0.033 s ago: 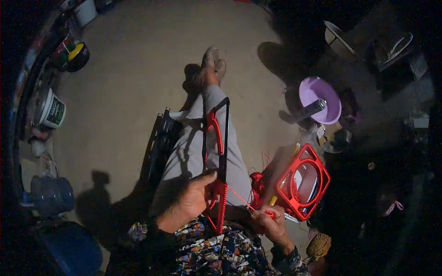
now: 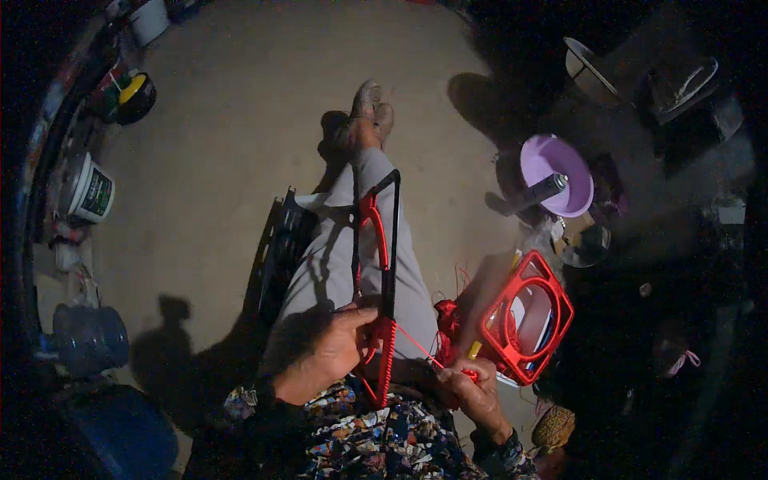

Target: Wrapping and weaving red string around a black metal frame.

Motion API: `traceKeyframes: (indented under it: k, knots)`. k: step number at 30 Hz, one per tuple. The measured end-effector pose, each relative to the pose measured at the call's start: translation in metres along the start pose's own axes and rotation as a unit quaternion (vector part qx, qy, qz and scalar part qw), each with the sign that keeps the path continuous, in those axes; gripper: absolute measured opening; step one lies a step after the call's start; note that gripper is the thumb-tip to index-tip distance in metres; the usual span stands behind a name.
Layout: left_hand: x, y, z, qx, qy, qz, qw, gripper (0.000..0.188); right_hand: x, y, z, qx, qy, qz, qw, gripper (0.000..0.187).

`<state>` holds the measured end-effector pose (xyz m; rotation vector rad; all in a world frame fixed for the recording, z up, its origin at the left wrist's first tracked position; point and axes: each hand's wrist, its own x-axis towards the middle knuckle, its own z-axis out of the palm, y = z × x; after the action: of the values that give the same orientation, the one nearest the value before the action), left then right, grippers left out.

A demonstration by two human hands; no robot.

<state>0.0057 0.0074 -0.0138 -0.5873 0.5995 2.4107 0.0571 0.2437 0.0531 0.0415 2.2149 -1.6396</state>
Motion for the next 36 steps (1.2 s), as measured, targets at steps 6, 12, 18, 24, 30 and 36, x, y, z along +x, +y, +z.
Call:
traceKeyframes:
  k: [6, 12, 18, 24, 30, 36]
  knots:
    - [0.002, -0.001, -0.005, -0.01, -0.024, -0.006, 1.0, 0.02, -0.004, -0.009, 0.005, 0.009, -0.016, -0.003, 1.0, 0.029]
    - [0.002, -0.001, -0.01, 0.003, -0.038, -0.003, 0.999, 0.019, -0.006, 0.006, 0.013, 0.037, -0.025, 0.047, 0.998, 0.03]
    - [0.005, 0.002, -0.006, 0.003, -0.034, -0.017, 0.999, 0.026, 0.002, -0.002, -0.011, 0.004, 0.023, -0.019, 1.0, 0.025]
    - [-0.002, 0.007, 0.002, 0.079, -0.041, -0.001, 0.996, 0.038, 0.021, -0.003, -0.008, 0.1, 0.016, 0.028, 0.995, 0.027]
    - [-0.001, 0.008, 0.016, 0.169, -0.036, 0.023, 0.985, 0.04, 0.014, -0.021, -0.005, 0.1, -0.006, -0.04, 0.994, 0.021]
    - [-0.001, 0.003, 0.012, 0.218, -0.016, 0.043, 0.975, 0.036, 0.017, -0.041, -0.005, 0.041, -0.053, -0.118, 0.991, 0.026]
